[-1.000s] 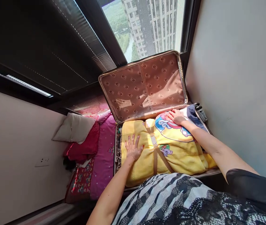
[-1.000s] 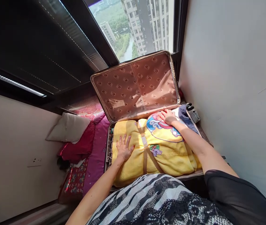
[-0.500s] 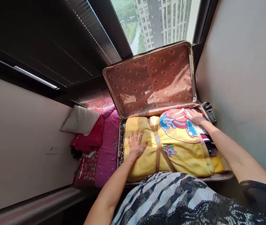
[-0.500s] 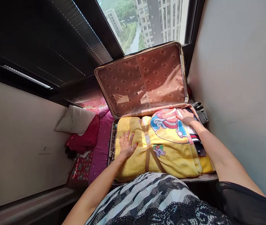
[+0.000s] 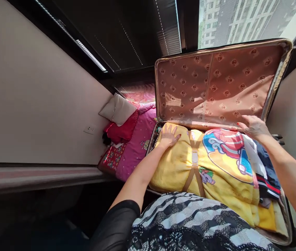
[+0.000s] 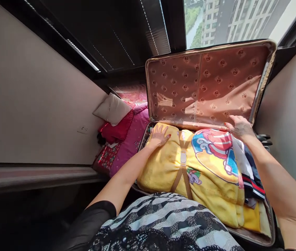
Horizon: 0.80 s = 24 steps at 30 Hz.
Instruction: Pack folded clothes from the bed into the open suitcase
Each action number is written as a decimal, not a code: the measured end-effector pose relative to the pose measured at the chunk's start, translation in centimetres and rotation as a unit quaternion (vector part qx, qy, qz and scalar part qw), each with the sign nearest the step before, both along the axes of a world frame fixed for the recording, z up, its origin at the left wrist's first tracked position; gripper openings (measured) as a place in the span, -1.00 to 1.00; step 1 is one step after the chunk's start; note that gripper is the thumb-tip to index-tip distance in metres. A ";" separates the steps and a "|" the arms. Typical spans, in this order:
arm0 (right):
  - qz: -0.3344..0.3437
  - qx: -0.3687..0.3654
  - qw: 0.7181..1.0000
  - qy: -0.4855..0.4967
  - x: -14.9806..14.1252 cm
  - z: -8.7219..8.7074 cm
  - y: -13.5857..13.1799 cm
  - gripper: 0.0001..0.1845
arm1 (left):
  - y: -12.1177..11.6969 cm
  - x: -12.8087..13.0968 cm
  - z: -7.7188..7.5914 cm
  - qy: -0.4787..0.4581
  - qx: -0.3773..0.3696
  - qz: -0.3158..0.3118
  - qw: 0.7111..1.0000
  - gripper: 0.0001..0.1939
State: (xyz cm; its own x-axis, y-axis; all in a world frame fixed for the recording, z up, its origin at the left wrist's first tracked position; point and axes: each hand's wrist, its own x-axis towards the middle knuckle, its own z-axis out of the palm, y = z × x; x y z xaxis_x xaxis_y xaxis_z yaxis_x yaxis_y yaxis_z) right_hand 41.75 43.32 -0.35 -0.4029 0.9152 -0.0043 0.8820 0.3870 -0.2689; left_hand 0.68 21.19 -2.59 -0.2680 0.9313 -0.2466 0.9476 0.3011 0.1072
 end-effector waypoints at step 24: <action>0.067 0.233 0.965 -0.096 -19.6 13.5 28.8 -0.25 | -1.8 -0.4 -6.6 0.022 0.080 0.056 0.995 -0.30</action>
